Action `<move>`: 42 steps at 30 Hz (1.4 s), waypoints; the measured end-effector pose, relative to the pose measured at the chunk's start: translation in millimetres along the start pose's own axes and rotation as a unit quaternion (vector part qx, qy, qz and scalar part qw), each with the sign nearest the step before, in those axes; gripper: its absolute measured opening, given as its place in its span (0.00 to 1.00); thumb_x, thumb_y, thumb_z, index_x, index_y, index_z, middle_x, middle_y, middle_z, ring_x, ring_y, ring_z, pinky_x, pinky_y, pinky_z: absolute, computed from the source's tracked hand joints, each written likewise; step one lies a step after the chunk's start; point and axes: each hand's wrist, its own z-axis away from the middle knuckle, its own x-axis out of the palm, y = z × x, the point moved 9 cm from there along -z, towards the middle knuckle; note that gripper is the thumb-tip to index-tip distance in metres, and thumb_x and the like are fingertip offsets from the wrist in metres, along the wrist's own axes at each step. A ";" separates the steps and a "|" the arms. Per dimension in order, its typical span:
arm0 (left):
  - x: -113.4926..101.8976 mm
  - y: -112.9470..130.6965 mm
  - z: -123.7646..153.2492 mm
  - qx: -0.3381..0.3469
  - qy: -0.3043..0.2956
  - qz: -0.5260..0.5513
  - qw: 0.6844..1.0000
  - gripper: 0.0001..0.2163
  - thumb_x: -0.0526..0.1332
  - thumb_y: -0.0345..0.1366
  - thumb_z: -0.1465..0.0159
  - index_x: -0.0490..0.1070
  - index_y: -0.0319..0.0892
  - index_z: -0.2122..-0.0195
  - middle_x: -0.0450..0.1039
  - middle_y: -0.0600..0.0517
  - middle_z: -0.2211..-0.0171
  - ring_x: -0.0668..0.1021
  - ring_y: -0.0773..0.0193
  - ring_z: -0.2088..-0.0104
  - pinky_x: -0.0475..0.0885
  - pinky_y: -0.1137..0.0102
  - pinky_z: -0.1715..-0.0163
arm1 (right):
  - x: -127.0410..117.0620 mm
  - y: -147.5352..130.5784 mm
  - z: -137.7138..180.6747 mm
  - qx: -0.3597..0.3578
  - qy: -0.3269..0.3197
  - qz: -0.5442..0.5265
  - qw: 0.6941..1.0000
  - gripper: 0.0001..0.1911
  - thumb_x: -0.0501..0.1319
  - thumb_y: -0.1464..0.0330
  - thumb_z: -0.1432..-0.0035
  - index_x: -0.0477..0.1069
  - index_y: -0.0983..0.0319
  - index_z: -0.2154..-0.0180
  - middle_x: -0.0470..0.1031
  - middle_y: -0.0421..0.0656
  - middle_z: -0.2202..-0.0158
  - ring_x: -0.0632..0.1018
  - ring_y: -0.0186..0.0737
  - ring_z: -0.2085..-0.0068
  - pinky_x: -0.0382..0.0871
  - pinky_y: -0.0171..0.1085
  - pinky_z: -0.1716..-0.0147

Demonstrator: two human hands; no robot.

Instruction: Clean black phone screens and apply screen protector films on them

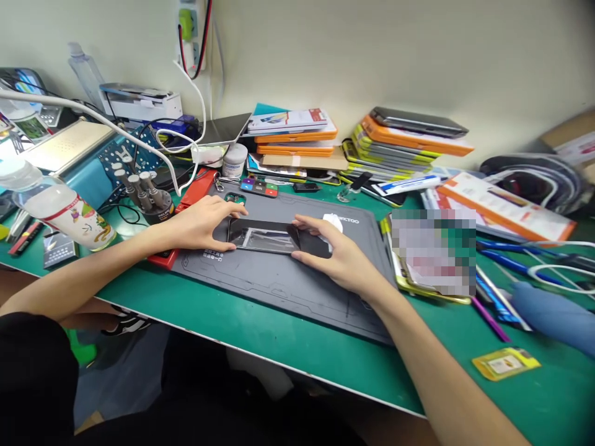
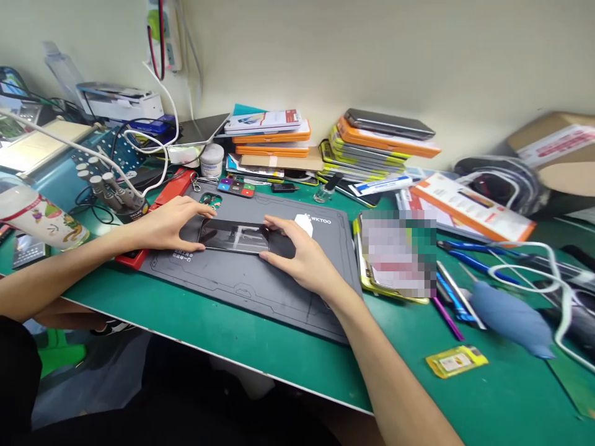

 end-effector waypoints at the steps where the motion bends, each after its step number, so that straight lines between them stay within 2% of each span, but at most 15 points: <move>1: -0.3 0.5 0.5 -0.001 -0.001 -0.001 1.000 0.29 0.72 0.47 0.36 0.67 0.45 0.37 0.76 0.44 0.39 0.74 0.49 0.40 0.67 0.59 0.38 | 0.6 -0.1 0.4 0.000 -0.003 0.004 1.000 0.36 0.70 0.53 0.36 0.66 0.50 0.30 0.75 0.48 0.33 0.76 0.56 0.35 0.68 0.58 0.32; 5: -0.5 1.4 2.3 -0.006 0.001 0.001 1.000 0.25 0.72 0.47 0.36 0.69 0.45 0.41 0.77 0.44 0.42 0.75 0.49 0.41 0.68 0.59 0.40 | 2.3 0.6 1.6 -0.002 -0.008 0.008 1.000 0.37 0.68 0.52 0.35 0.65 0.50 0.30 0.75 0.48 0.34 0.76 0.56 0.35 0.69 0.59 0.32; 13: 2.1 2.1 3.2 -0.005 0.000 0.026 1.000 0.28 0.73 0.47 0.36 0.67 0.44 0.40 0.76 0.43 0.42 0.75 0.50 0.41 0.68 0.60 0.40 | 4.4 11.4 4.4 0.022 -0.002 0.000 1.000 0.39 0.68 0.48 0.36 0.64 0.50 0.29 0.77 0.49 0.35 0.77 0.59 0.36 0.69 0.60 0.33; 19: 2.7 -0.6 0.0 0.003 0.006 0.017 1.000 0.28 0.73 0.48 0.37 0.67 0.44 0.41 0.77 0.44 0.43 0.76 0.50 0.43 0.68 0.60 0.42 | 0.9 4.0 5.0 0.032 -0.005 -0.002 0.999 0.40 0.69 0.49 0.37 0.64 0.52 0.29 0.77 0.49 0.35 0.77 0.57 0.35 0.68 0.59 0.32; 23: 2.9 -0.7 0.6 0.012 0.010 -0.003 1.000 0.24 0.72 0.48 0.36 0.69 0.43 0.45 0.77 0.44 0.46 0.76 0.50 0.45 0.68 0.62 0.44 | 1.7 2.6 3.9 0.041 -0.016 -0.003 0.999 0.40 0.69 0.50 0.37 0.63 0.52 0.28 0.77 0.49 0.34 0.76 0.56 0.34 0.67 0.59 0.31; 30: 1.0 2.6 2.5 0.005 0.009 -0.003 1.000 0.22 0.72 0.46 0.36 0.69 0.45 0.46 0.77 0.45 0.46 0.76 0.50 0.44 0.69 0.60 0.42 | 2.4 4.7 3.5 0.045 -0.017 -0.002 0.999 0.40 0.70 0.49 0.37 0.64 0.51 0.29 0.77 0.48 0.34 0.76 0.58 0.34 0.66 0.61 0.30; 37: 0.6 -1.5 2.5 -0.027 0.001 0.004 1.000 0.23 0.73 0.48 0.38 0.69 0.45 0.48 0.77 0.45 0.45 0.77 0.50 0.44 0.69 0.60 0.42 | 2.3 3.2 4.8 0.037 -0.011 0.011 0.999 0.40 0.69 0.48 0.37 0.64 0.49 0.29 0.77 0.48 0.35 0.77 0.59 0.35 0.69 0.61 0.32; 42: 2.3 -3.8 2.1 -0.038 -0.002 0.015 0.999 0.27 0.74 0.47 0.39 0.67 0.46 0.44 0.78 0.46 0.45 0.77 0.49 0.45 0.69 0.59 0.42 | 2.7 2.2 4.1 0.029 -0.011 0.009 0.999 0.38 0.69 0.49 0.37 0.65 0.49 0.30 0.77 0.48 0.35 0.78 0.59 0.36 0.69 0.60 0.33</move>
